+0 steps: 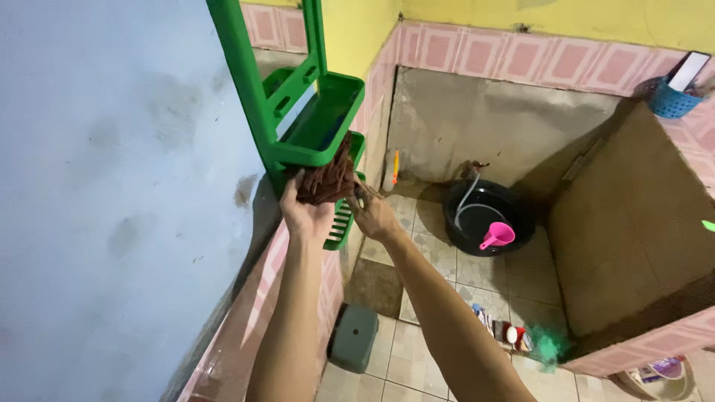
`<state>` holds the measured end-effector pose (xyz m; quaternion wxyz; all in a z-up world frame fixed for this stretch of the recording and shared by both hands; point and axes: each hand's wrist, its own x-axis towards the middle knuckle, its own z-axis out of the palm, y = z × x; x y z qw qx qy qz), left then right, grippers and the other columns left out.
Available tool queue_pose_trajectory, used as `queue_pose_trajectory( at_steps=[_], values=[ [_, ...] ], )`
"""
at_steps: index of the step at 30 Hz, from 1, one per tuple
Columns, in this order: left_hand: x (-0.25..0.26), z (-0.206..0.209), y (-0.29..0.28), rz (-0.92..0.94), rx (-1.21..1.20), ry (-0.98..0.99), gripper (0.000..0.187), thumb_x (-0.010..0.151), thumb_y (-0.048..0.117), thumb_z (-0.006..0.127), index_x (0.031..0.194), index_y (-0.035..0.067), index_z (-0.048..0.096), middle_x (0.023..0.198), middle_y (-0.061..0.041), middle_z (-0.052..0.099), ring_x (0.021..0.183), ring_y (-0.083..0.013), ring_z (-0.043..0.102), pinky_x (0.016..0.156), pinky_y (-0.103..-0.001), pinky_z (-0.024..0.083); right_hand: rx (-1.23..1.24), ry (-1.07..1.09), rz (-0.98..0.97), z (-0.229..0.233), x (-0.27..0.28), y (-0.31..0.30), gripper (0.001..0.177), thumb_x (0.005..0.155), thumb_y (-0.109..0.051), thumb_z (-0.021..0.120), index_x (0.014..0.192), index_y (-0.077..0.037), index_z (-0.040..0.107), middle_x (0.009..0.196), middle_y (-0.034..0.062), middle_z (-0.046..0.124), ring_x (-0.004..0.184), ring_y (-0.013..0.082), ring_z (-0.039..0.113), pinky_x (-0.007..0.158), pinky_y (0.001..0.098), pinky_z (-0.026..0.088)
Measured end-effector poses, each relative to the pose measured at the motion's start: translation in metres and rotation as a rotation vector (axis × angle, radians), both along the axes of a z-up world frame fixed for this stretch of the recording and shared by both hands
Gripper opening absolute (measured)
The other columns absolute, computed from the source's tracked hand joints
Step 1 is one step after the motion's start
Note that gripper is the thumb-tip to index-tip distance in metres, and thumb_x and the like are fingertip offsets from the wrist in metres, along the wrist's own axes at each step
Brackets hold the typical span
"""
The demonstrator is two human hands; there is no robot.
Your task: The person wipes a green wall-mounted bathroom shelf unit with a brown cloth. They clean the shelves and the mirror surface using the cloth, moving methodically across the unit.
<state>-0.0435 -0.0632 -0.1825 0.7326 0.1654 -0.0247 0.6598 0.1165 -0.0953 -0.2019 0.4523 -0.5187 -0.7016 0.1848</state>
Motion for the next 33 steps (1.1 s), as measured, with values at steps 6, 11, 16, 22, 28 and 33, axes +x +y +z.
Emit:
queue_pose_trajectory(
  at_steps=[6,11,16,22,28,33],
  values=[
    [0.026,-0.006,0.059,-0.002,-0.070,0.095,0.043,0.102,0.028,0.053,0.134,0.000,0.059,0.138,-0.015,0.062,0.126,-0.0305,0.060,0.113,-0.050,0.047,-0.285,-0.025,-0.103,-0.011,0.000,0.014,0.072,0.105,-0.064,0.035,0.149,-0.009,0.050,0.149,0.0248,0.055,0.138,0.0411,0.052,0.114,0.0469,0.042],
    [0.009,-0.008,0.045,-0.001,-0.084,0.081,0.037,0.104,0.018,0.053,0.134,-0.004,0.058,0.138,-0.016,0.064,0.128,-0.0297,0.062,0.116,-0.048,0.047,-0.172,-0.204,-0.113,-0.021,0.002,0.018,0.069,0.102,-0.059,0.035,0.147,-0.009,0.054,0.151,0.0257,0.052,0.137,0.0448,0.050,0.111,0.0485,0.042],
    [0.013,-0.016,0.036,0.044,-0.047,0.070,0.038,0.104,0.018,0.050,0.133,-0.004,0.058,0.134,-0.018,0.065,0.125,-0.0312,0.062,0.114,-0.050,0.047,-0.323,-0.030,-0.137,-0.010,-0.005,0.014,0.071,0.096,-0.059,0.045,0.145,-0.010,0.057,0.143,0.0240,0.060,0.134,0.0413,0.054,0.111,0.0452,0.043],
    [0.041,0.000,0.080,0.008,-0.070,0.060,0.038,0.104,0.017,0.049,0.135,-0.003,0.057,0.137,-0.016,0.063,0.126,-0.0300,0.061,0.113,-0.048,0.048,-0.196,0.287,-0.098,0.002,-0.019,0.005,0.069,0.097,-0.051,0.049,0.149,-0.005,0.048,0.128,0.0223,0.072,0.125,0.0324,0.069,0.104,0.0407,0.050],
    [0.011,-0.008,0.058,-0.001,-0.078,0.166,0.038,0.106,0.018,0.048,0.134,-0.006,0.057,0.138,-0.019,0.063,0.127,-0.0311,0.061,0.114,-0.049,0.049,-0.364,0.158,-0.245,-0.011,-0.015,0.012,0.065,0.101,-0.055,0.051,0.132,-0.001,0.070,0.125,0.0199,0.074,0.121,0.0298,0.070,0.102,0.0385,0.052],
    [0.023,-0.012,0.064,-0.036,-0.055,0.066,0.040,0.102,0.019,0.049,0.134,-0.004,0.057,0.135,-0.017,0.065,0.125,-0.0308,0.063,0.113,-0.048,0.049,-0.148,0.246,-0.173,-0.017,-0.018,0.013,0.061,0.103,-0.046,0.054,0.139,0.002,0.059,0.133,0.0208,0.067,0.125,0.0300,0.067,0.101,0.0387,0.052]
  ],
)
